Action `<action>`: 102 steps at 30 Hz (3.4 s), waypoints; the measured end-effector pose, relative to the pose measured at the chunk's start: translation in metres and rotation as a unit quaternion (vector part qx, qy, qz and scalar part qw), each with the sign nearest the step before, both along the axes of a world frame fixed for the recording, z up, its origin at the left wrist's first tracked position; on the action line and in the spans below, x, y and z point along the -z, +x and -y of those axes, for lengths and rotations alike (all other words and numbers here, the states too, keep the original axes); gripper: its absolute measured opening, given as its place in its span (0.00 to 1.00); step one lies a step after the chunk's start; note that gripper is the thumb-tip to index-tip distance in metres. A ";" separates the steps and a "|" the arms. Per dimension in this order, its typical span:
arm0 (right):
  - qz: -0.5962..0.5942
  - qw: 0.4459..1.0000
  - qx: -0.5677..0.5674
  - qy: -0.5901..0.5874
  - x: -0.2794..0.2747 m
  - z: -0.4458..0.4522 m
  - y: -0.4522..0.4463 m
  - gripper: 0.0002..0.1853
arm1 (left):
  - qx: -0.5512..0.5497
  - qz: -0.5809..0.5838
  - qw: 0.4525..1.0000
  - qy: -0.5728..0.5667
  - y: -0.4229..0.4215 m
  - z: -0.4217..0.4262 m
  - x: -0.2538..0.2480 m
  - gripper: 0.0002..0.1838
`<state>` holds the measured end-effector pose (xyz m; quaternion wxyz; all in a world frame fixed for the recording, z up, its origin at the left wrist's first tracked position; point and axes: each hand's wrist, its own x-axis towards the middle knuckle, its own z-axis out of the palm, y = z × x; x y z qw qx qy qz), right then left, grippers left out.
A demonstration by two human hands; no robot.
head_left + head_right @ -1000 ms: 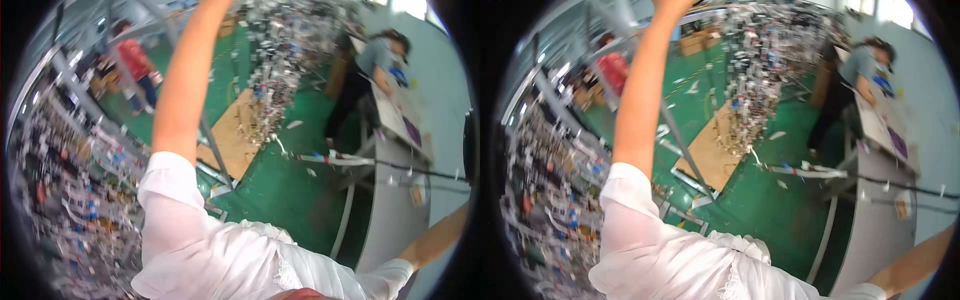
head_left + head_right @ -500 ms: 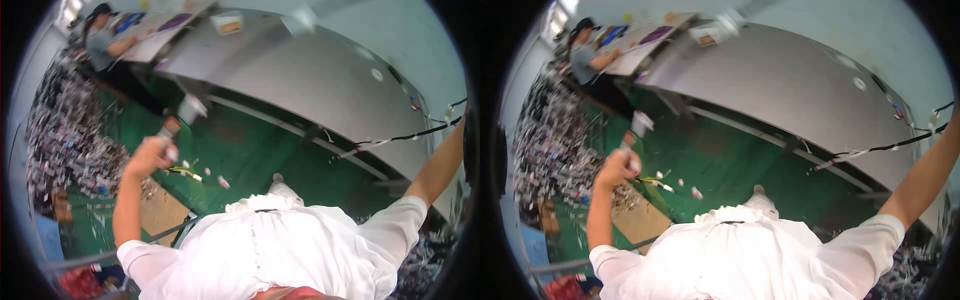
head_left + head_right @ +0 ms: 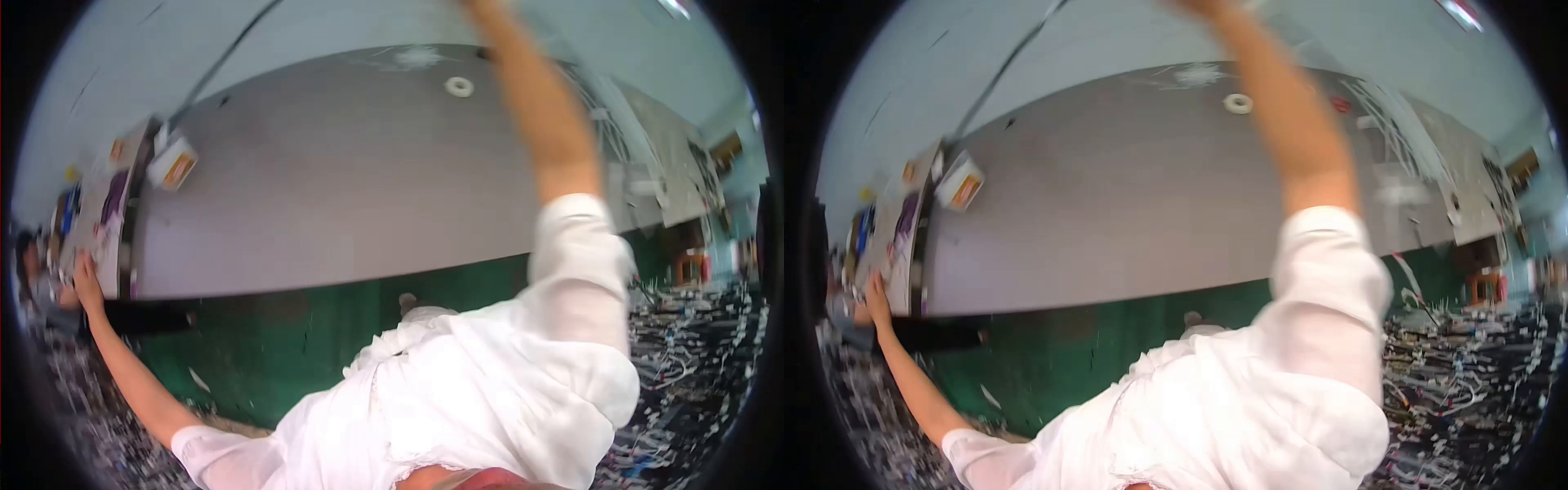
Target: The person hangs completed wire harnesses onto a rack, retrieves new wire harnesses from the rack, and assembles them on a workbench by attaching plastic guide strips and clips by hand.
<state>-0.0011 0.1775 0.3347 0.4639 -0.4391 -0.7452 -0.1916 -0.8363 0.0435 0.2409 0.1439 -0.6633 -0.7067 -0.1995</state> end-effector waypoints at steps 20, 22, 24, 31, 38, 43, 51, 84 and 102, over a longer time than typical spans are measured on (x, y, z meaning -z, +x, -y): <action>-0.321 0.712 0.436 -0.447 0.400 0.380 0.130 0.10 | 0.549 0.455 0.658 -0.243 0.764 -0.024 0.235 0.15; -0.317 0.710 0.564 -0.277 0.414 0.416 0.199 0.10 | 0.601 0.361 0.678 -0.219 0.809 0.000 0.256 0.20; -0.321 0.638 0.663 -0.224 0.415 0.439 0.257 0.13 | 0.587 0.294 0.726 -0.203 0.842 0.027 0.299 0.25; -0.200 0.575 0.682 -0.406 0.465 0.470 0.411 0.28 | 0.510 0.135 0.831 -0.179 0.885 0.084 0.309 0.28; -0.080 0.712 0.423 -0.554 0.406 0.498 0.481 0.09 | 0.484 0.177 0.814 -0.267 0.949 0.097 0.327 0.17; -0.359 0.688 0.189 -0.602 0.247 0.375 0.511 0.14 | 0.418 0.030 0.820 -0.389 0.872 0.049 0.288 0.14; -0.328 0.455 -0.079 -0.824 0.397 0.170 0.518 0.08 | 0.328 -0.170 0.844 -0.390 0.766 -0.022 0.271 0.20; -0.612 0.502 0.013 -0.611 0.322 0.171 0.582 0.19 | 0.203 0.254 0.777 -0.539 0.780 -0.019 0.303 0.12; -0.741 0.558 0.097 -0.361 0.361 0.301 0.114 0.15 | 0.284 0.103 0.936 -0.180 0.716 0.007 0.320 0.16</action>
